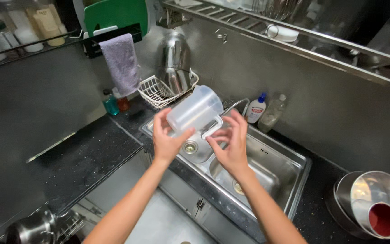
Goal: The person collects a measuring cup, whisk, and other baking utensils from a sink area and drying rack, then places them onto a black workstation next to several metal mixing bowls.
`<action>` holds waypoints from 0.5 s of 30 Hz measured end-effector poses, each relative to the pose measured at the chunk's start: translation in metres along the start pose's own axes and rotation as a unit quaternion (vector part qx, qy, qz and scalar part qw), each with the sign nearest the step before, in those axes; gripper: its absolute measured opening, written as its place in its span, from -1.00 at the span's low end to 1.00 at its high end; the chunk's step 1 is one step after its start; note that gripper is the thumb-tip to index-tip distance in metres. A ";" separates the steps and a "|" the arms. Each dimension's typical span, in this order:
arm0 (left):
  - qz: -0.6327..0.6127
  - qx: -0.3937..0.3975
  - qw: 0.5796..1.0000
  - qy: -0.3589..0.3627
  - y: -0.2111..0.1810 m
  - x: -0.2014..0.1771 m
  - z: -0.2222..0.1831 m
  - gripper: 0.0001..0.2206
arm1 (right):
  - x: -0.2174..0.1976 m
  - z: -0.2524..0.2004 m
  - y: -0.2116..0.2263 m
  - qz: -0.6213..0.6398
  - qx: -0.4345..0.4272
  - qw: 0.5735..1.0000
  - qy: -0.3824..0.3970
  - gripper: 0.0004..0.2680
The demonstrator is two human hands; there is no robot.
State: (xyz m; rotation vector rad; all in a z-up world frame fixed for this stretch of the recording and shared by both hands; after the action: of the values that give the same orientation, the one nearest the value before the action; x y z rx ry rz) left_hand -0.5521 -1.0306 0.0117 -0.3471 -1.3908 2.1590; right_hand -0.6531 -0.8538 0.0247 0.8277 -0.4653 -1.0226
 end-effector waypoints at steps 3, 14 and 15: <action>-0.025 -0.013 1.000 -0.005 -0.028 0.013 0.030 -0.15 | -0.008 0.044 0.033 -0.212 -0.191 0.954 0.092 -0.59; -0.095 0.194 0.974 0.066 -0.141 0.005 0.059 -0.25 | -0.027 0.285 0.040 -0.428 -0.454 0.781 0.019 -0.62; -0.091 0.190 0.976 0.058 -0.126 0.005 0.057 -0.25 | -0.038 0.303 0.034 -0.422 -0.454 0.784 0.026 -0.62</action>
State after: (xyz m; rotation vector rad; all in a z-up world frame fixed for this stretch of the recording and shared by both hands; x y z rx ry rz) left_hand -0.5459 -1.0300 0.1502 -0.1877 -0.8834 2.1530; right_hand -0.8599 -0.9264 0.2395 0.1247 0.5304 -1.8223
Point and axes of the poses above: each hand's wrist, its own z-axis towards the middle knuckle, its own x-axis out of the palm, y = z × x, the point moved 3 cm from there along z, towards the middle knuckle, and after that the axes turned 4 degrees about -x, right-handed, at the moved point
